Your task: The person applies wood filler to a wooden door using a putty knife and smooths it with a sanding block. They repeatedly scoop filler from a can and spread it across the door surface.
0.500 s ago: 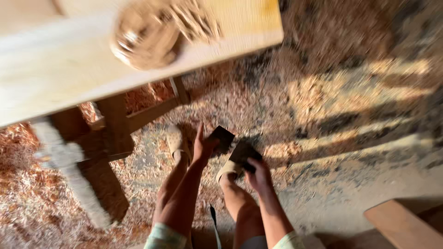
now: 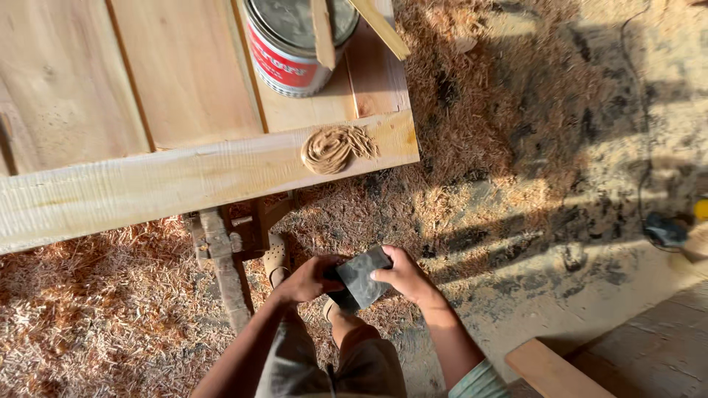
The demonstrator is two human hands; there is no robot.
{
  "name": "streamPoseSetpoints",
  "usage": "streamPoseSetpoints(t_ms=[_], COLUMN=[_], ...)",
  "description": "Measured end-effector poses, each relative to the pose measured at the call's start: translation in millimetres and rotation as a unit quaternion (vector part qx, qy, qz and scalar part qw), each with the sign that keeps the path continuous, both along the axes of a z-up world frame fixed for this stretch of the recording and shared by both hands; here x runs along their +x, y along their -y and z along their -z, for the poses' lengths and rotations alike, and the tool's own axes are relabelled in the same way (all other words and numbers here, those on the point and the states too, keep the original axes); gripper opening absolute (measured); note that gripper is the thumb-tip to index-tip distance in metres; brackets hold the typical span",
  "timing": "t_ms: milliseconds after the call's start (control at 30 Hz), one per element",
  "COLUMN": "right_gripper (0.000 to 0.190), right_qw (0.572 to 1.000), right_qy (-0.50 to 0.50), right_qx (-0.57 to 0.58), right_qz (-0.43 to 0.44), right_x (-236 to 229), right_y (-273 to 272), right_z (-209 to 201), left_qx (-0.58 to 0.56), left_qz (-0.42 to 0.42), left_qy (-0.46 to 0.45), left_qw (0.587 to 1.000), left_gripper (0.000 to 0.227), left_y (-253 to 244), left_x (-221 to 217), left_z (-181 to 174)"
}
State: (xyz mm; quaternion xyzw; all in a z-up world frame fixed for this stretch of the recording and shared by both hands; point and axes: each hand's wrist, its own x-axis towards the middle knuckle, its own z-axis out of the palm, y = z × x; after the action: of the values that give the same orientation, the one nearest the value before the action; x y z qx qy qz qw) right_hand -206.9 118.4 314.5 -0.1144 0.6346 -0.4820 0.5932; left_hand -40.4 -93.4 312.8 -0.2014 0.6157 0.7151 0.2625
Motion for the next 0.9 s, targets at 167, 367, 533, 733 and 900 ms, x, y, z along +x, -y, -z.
streamPoseSetpoints(t_ms=[167,367,533,733,900], right_gripper=[0.047,0.033,0.021,0.034,0.04], right_qw=[0.994,0.931,0.882,0.765,0.742], right_qy=[-0.073,-0.283,-0.424,-0.598,-0.605], right_qx=[0.061,0.232,0.165,-0.127,-0.187], right_qz=[0.057,-0.006,-0.124,-0.204,-0.218], right_x=[-55.3,-135.7,-148.4,-123.9,-120.8], right_y=[45.9,108.6,130.8,144.2,157.3], right_z=[-42.6,-58.6,-42.6,4.4,-0.5], left_qx=[-0.035,0.111,0.221,0.125,0.116], left_qz=[0.071,-0.258,-0.533,-0.519,-0.559], left_qy=[0.033,0.037,0.025,-0.042,-0.048], left_qw=[0.996,0.959,0.816,0.844,0.819], left_gripper=[0.062,0.03,0.025,0.016,0.019], left_y=[49.0,58.5,48.7,47.9,25.6], left_x=[6.5,59.7,50.5,20.5,14.1], left_z=[-3.9,46.9,50.6,20.7,21.1])
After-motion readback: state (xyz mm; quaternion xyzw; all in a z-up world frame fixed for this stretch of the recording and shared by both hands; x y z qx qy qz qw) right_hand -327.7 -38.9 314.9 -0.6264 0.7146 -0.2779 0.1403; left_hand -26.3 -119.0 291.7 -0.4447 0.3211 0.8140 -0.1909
